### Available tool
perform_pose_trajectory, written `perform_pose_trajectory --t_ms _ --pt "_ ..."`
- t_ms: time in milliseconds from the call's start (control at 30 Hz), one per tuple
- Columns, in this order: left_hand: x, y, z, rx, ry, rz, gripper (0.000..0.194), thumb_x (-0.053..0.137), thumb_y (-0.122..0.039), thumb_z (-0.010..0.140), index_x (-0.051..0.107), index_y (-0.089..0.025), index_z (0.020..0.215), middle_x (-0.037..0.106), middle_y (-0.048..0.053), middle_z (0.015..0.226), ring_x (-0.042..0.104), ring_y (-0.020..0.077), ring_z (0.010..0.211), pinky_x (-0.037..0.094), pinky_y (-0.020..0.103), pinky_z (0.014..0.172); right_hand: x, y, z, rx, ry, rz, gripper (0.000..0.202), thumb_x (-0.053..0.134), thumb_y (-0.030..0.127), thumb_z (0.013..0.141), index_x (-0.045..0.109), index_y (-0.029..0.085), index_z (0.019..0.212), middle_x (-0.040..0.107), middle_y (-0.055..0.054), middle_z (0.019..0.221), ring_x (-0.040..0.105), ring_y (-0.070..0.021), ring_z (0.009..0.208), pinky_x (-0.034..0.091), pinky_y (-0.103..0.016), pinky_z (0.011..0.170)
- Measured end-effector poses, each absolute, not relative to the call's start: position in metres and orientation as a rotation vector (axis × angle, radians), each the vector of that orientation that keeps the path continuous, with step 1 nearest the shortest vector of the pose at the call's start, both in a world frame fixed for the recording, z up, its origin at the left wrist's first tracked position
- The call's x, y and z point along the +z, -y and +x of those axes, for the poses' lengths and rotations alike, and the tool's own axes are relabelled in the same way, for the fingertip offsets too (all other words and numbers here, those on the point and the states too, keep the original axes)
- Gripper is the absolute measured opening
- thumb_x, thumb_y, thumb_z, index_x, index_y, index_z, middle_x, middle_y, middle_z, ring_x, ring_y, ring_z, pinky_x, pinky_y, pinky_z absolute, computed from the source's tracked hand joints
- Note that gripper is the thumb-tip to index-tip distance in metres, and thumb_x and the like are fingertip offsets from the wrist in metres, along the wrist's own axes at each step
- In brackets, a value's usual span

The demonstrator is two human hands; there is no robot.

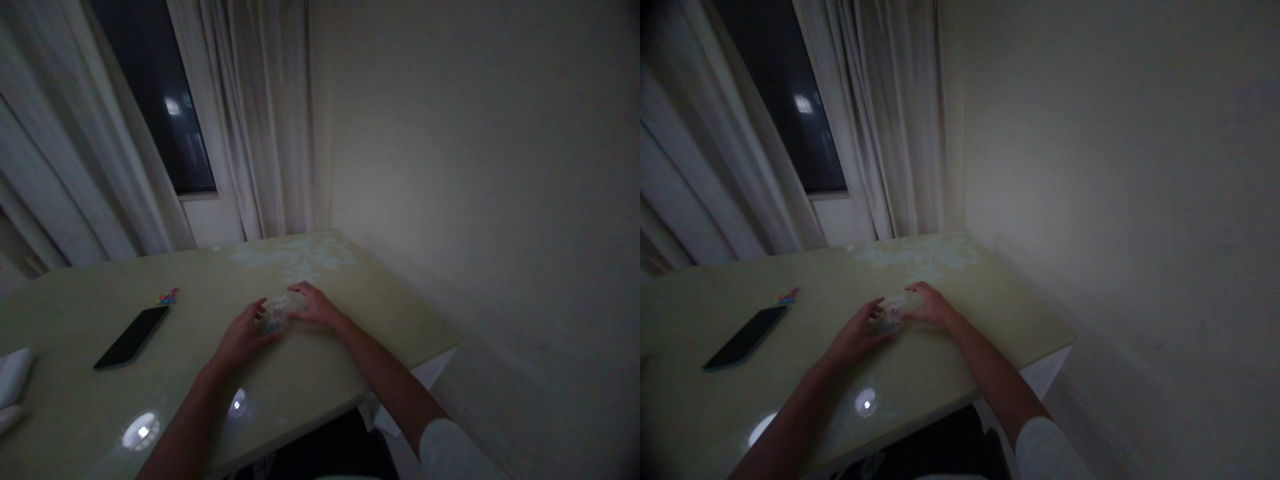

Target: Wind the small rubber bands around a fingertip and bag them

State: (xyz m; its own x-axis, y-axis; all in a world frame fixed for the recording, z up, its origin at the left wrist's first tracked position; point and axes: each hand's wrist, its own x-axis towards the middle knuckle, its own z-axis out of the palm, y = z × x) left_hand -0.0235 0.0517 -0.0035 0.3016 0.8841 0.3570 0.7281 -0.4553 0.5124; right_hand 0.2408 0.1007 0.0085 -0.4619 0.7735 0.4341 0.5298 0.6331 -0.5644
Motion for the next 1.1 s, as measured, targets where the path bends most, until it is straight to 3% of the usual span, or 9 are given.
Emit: perform_pose_trajectory --t_ms 100,233,400,500,633,733,833,1000,1100 --pt "-0.008 -0.056 -0.027 0.926 -1.553 2.347 0.073 0.081 -0.046 0.080 0.053 -0.023 0.143 0.061 0.014 0.137 0.072 0.0317 0.111 0.060 0.045 0.094 0.001 -0.111 0.257 0.351 2.009 -1.318 0.068 0.086 0.042 0.085 0.059 0.016 0.143 0.058 -0.020 0.141 0.055 -0.0327 0.133 0.042 -0.048 0.114" --pt "-0.011 -0.057 -0.028 0.983 -1.611 2.406 0.069 0.076 -0.039 0.085 0.050 -0.027 0.147 0.052 0.013 0.145 0.075 0.0268 0.103 0.064 0.042 0.087 -0.003 -0.115 0.273 0.280 1.974 -1.513 0.052 0.085 0.034 0.084 0.067 0.015 0.129 0.062 -0.022 0.131 0.056 -0.0374 0.127 0.041 -0.055 0.111" --pt "-0.011 -0.057 -0.025 0.955 -1.581 2.585 0.065 0.069 -0.023 0.089 0.050 -0.033 0.150 0.052 0.011 0.148 0.076 0.0245 0.102 0.064 0.035 0.077 0.002 -0.103 0.251 0.287 2.185 -1.331 0.055 0.083 0.027 0.084 0.064 0.019 0.135 0.059 -0.015 0.137 0.053 -0.0299 0.131 0.040 -0.044 0.113" --pt "-0.011 -0.057 -0.024 0.911 -1.525 2.706 0.063 0.062 -0.013 0.092 0.052 -0.033 0.151 0.057 0.012 0.147 0.074 0.0257 0.108 0.062 0.037 0.087 0.000 -0.094 0.229 0.358 2.324 -1.182 0.056 0.082 0.024 0.085 0.061 0.019 0.136 0.062 -0.011 0.129 0.061 -0.0241 0.118 0.048 -0.036 0.104" --pt "-0.012 -0.058 -0.023 0.846 -1.436 2.807 0.068 0.052 -0.001 0.091 0.053 -0.032 0.152 0.063 0.011 0.145 0.067 0.0274 0.125 0.055 0.042 0.106 -0.007 -0.087 0.214 0.408 2.404 -1.104 0.036 0.078 0.022 0.087 0.065 0.015 0.119 0.064 -0.009 0.113 0.063 -0.0227 0.100 0.051 -0.034 0.091" --pt "-0.012 -0.058 -0.022 0.810 -1.395 2.810 0.069 0.050 -0.001 0.091 0.055 -0.033 0.152 0.064 0.011 0.145 0.066 0.0272 0.125 0.054 0.042 0.107 -0.009 -0.087 0.213 0.409 2.410 -1.104 0.024 0.075 0.024 0.090 0.065 0.014 0.109 0.062 -0.010 0.109 0.061 -0.0233 0.096 0.051 -0.036 0.089" --pt "-0.010 -0.057 -0.021 0.802 -1.374 2.759 0.068 0.051 -0.002 0.091 0.057 -0.037 0.150 0.065 0.008 0.142 0.067 0.0270 0.123 0.054 0.042 0.105 -0.009 -0.088 0.214 0.408 2.414 -1.080 0.023 0.073 0.022 0.091 0.064 0.014 0.110 0.061 -0.009 0.109 0.060 -0.0229 0.097 0.050 -0.036 0.091" --pt "-0.010 -0.057 -0.022 0.927 -1.443 2.551 0.058 0.056 -0.008 0.090 0.063 -0.036 0.141 0.067 0.007 0.133 0.070 0.0253 0.110 0.054 0.040 0.100 -0.008 -0.087 0.215 0.411 2.402 -1.044 0.044 0.076 0.018 0.086 0.062 0.014 0.128 0.063 -0.011 0.118 0.062 -0.0232 0.106 0.051 -0.035 0.097" --pt "-0.012 -0.063 -0.029 1.109 -1.555 2.307 0.058 0.065 -0.022 0.089 0.053 -0.030 0.145 0.064 0.010 0.130 0.070 0.0235 0.096 0.058 0.039 0.087 -0.008 -0.085 0.213 0.374 2.357 -1.075 0.052 0.074 0.025 0.091 0.058 0.013 0.140 0.061 -0.016 0.129 0.059 -0.0275 0.120 0.047 -0.042 0.107"
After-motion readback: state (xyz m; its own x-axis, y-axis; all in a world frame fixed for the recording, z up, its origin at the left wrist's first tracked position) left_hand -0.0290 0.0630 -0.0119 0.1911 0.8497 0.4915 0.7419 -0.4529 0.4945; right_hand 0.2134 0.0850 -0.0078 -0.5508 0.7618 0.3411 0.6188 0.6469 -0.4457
